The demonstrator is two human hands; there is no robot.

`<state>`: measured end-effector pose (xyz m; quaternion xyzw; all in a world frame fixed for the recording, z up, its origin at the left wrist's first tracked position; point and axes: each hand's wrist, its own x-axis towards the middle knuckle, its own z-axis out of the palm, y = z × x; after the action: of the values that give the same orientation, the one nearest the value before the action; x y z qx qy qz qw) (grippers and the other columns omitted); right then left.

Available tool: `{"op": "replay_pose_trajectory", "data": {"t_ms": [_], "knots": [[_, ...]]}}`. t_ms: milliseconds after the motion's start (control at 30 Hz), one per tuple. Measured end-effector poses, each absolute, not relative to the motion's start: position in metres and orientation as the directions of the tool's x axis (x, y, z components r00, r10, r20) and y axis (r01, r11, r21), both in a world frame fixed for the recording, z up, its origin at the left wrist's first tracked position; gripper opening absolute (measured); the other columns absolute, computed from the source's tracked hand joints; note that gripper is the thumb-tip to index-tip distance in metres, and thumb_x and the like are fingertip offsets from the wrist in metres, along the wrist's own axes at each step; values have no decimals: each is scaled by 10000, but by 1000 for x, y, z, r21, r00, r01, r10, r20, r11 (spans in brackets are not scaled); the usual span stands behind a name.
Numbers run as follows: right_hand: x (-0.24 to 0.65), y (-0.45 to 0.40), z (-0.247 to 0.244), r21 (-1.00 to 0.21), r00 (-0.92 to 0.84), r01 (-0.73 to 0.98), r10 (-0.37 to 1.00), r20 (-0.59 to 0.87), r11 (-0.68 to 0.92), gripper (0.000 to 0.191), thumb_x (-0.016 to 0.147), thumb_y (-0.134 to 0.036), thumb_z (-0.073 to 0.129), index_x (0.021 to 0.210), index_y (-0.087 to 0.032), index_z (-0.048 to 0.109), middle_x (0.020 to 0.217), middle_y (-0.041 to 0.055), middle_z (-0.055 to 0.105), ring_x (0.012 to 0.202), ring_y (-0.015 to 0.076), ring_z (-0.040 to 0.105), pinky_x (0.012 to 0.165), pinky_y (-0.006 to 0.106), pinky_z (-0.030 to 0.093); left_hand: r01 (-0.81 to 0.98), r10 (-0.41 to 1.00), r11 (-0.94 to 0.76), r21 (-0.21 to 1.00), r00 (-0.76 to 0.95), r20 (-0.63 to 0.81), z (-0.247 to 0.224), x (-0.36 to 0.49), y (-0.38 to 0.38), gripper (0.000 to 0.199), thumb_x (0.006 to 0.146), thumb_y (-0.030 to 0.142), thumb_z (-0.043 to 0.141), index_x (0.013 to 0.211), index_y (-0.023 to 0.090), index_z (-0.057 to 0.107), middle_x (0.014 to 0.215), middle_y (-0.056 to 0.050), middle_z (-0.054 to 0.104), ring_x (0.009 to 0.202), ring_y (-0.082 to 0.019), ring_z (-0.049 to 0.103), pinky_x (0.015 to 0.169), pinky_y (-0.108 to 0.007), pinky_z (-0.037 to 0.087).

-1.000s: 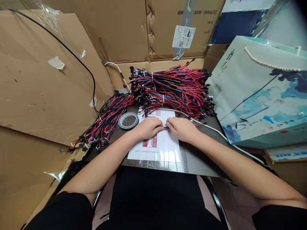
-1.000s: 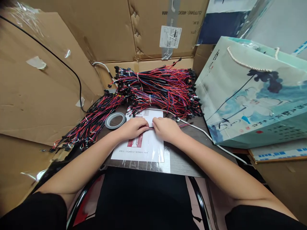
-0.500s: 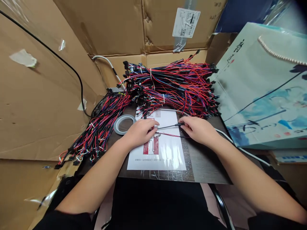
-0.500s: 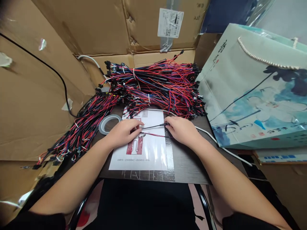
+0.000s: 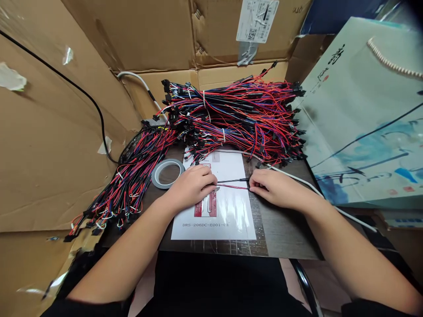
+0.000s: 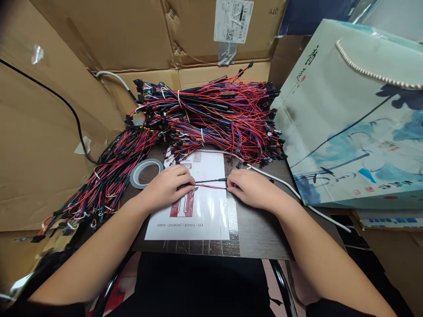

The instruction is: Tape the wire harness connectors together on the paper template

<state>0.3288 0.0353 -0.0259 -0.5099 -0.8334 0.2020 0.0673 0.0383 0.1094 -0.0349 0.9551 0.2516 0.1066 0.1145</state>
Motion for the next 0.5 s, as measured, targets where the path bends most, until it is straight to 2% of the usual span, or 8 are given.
{"op": "replay_pose_trajectory", "data": {"t_ms": [133,267,400,500], "knots": [[326,34,-25,-430,-411,839,906,-102,332,157,961,-279,458,878,-201,567,852,38,631,728,155,544,672,286,382,463,508,-850,249,847,157,-36,39,109,173,964,329,549,992,213,674,949,-51,629,948,-205,566,859,-339,410],[322,34,-29,-395,-469,825,880,-79,404,107,932,-289,540,941,-204,605,922,48,645,841,177,576,754,295,411,463,503,-856,229,849,163,-37,42,109,169,976,291,522,991,208,669,932,-46,631,928,-194,568,840,-325,407],[319,31,-30,-212,-449,872,893,6,440,211,981,-272,432,957,-190,624,932,69,645,880,197,582,788,318,413,480,509,-857,187,844,168,-38,44,108,193,991,273,485,961,199,661,912,-45,629,886,-184,575,801,-316,401],[320,31,-17,-102,-392,904,901,185,415,271,993,-341,415,1012,-183,634,923,83,636,875,212,557,799,338,415,498,519,-854,149,835,184,-40,45,107,186,990,278,489,954,202,656,909,-42,629,884,-187,576,786,-318,398]]}}
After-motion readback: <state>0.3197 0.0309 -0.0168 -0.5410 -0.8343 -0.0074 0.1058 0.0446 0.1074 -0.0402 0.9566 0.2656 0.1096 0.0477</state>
